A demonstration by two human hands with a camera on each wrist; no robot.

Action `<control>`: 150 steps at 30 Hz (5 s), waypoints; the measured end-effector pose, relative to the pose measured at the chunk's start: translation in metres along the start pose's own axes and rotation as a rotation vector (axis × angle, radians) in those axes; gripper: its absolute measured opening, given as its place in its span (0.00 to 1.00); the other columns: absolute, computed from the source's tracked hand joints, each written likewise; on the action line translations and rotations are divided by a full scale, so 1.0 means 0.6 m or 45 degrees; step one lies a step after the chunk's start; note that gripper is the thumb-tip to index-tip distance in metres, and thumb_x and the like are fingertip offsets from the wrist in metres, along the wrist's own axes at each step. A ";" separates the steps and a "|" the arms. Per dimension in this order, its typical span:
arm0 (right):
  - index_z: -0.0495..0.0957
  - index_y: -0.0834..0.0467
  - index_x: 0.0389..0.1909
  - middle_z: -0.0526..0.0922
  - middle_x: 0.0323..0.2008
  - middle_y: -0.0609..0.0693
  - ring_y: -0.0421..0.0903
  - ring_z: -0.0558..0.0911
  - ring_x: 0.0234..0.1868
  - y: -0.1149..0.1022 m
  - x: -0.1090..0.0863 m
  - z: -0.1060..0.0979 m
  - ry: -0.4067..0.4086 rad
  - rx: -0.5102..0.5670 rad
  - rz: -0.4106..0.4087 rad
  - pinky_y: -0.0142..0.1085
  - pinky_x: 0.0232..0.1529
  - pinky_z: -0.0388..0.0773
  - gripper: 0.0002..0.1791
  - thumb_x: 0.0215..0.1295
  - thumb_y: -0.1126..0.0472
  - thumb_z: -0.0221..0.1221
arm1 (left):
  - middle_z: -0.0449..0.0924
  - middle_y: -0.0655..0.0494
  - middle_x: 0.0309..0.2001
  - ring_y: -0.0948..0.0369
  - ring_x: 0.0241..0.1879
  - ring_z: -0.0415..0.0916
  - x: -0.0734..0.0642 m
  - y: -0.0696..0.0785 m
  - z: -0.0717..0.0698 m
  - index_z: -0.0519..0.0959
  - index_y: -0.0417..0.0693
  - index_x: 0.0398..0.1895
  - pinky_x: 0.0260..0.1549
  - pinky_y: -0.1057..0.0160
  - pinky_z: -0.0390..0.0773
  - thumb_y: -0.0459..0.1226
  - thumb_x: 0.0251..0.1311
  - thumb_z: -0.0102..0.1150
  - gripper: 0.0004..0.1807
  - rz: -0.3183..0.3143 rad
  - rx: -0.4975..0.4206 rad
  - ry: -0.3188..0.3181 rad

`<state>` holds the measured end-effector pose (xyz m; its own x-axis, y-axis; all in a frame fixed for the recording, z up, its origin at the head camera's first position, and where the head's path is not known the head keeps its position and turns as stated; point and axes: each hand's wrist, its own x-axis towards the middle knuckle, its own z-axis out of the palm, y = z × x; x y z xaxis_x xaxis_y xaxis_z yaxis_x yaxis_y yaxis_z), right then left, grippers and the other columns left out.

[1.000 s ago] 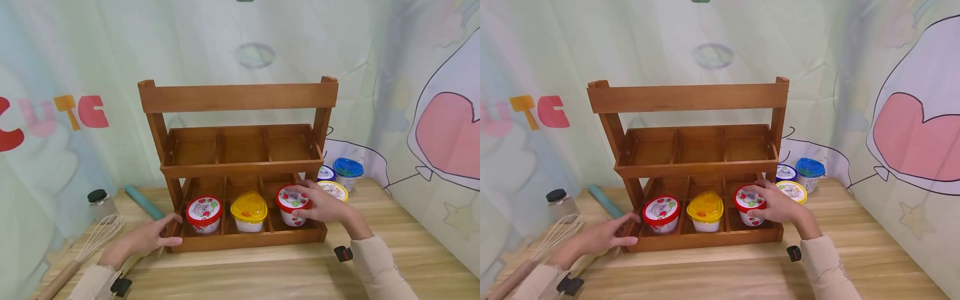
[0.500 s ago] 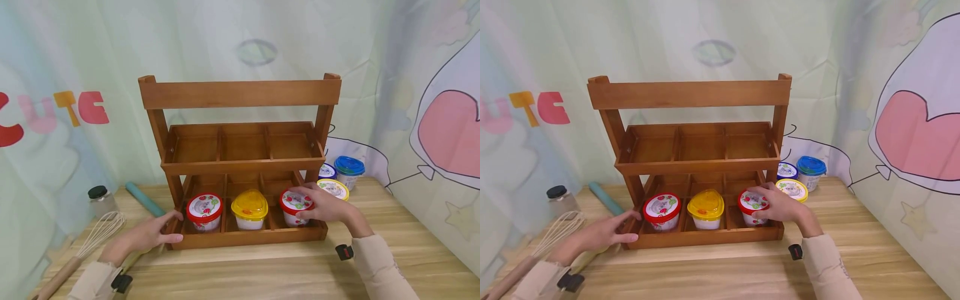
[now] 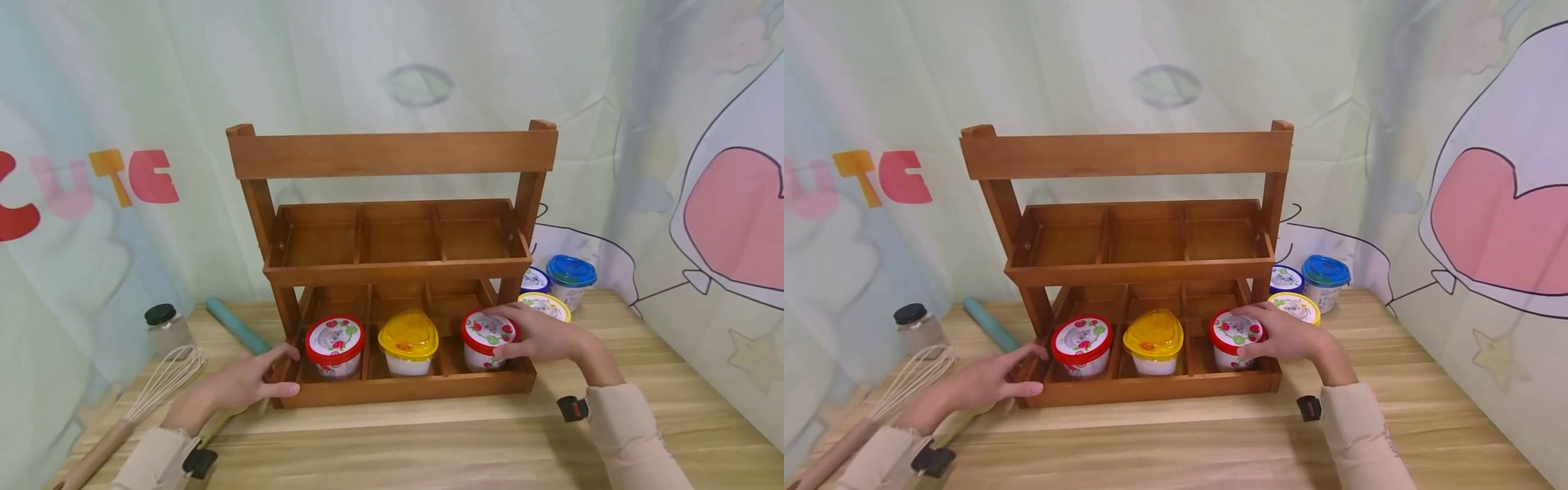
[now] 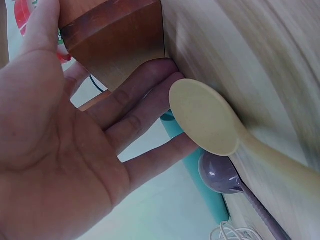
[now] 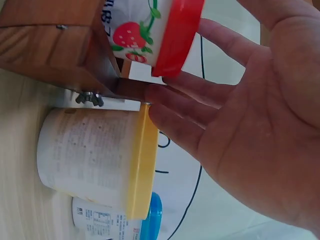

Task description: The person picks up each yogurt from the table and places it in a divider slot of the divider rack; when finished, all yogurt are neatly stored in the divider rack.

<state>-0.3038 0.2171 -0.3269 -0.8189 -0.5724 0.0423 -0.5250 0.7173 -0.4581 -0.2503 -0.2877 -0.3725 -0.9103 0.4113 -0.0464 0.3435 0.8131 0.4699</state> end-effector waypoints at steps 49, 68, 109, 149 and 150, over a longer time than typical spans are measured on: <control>0.72 0.61 0.58 0.57 0.67 0.74 0.75 0.60 0.65 0.116 -0.024 0.001 0.389 -0.016 0.261 0.71 0.55 0.65 0.33 0.59 0.47 0.70 | 0.69 0.56 0.26 0.57 0.30 0.68 -0.003 0.001 0.002 0.68 0.51 0.61 0.32 0.54 0.69 0.53 0.63 0.64 0.30 0.033 -0.008 0.025; 0.78 0.58 0.51 0.69 0.62 0.71 0.71 0.69 0.60 0.113 -0.039 -0.015 0.376 -0.067 0.236 0.67 0.53 0.69 0.30 0.53 0.45 0.74 | 0.71 0.56 0.28 0.56 0.31 0.69 -0.003 0.002 0.002 0.69 0.50 0.61 0.33 0.53 0.69 0.55 0.63 0.64 0.30 0.030 -0.009 0.024; 0.85 0.52 0.49 0.76 0.57 0.66 0.67 0.73 0.57 0.028 -0.074 -0.073 0.356 -0.219 0.190 0.56 0.44 0.77 0.30 0.51 0.36 0.72 | 0.71 0.55 0.28 0.56 0.32 0.69 -0.004 0.001 0.003 0.68 0.51 0.61 0.34 0.52 0.70 0.53 0.63 0.64 0.29 0.019 -0.004 0.025; 0.84 0.42 0.50 0.73 0.62 0.57 0.60 0.72 0.59 -0.136 -0.053 -0.049 0.342 -0.096 -0.111 0.50 0.48 0.76 0.28 0.49 0.37 0.74 | 0.66 0.57 0.23 0.57 0.28 0.68 -0.006 0.004 0.009 0.70 0.53 0.59 0.30 0.54 0.68 0.56 0.61 0.65 0.30 0.005 0.005 0.059; 0.83 0.42 0.50 0.73 0.62 0.57 0.61 0.72 0.59 -0.142 -0.050 -0.047 0.333 -0.081 -0.116 0.50 0.48 0.76 0.27 0.49 0.38 0.74 | 0.65 0.58 0.23 0.57 0.28 0.67 -0.005 0.005 0.009 0.70 0.53 0.59 0.29 0.54 0.67 0.56 0.61 0.65 0.30 0.009 0.001 0.056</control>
<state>-0.2412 0.1842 -0.2641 -0.7954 -0.5195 0.3122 -0.6058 0.6960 -0.3855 -0.2451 -0.2843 -0.3758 -0.9170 0.3988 -0.0045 0.3501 0.8104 0.4698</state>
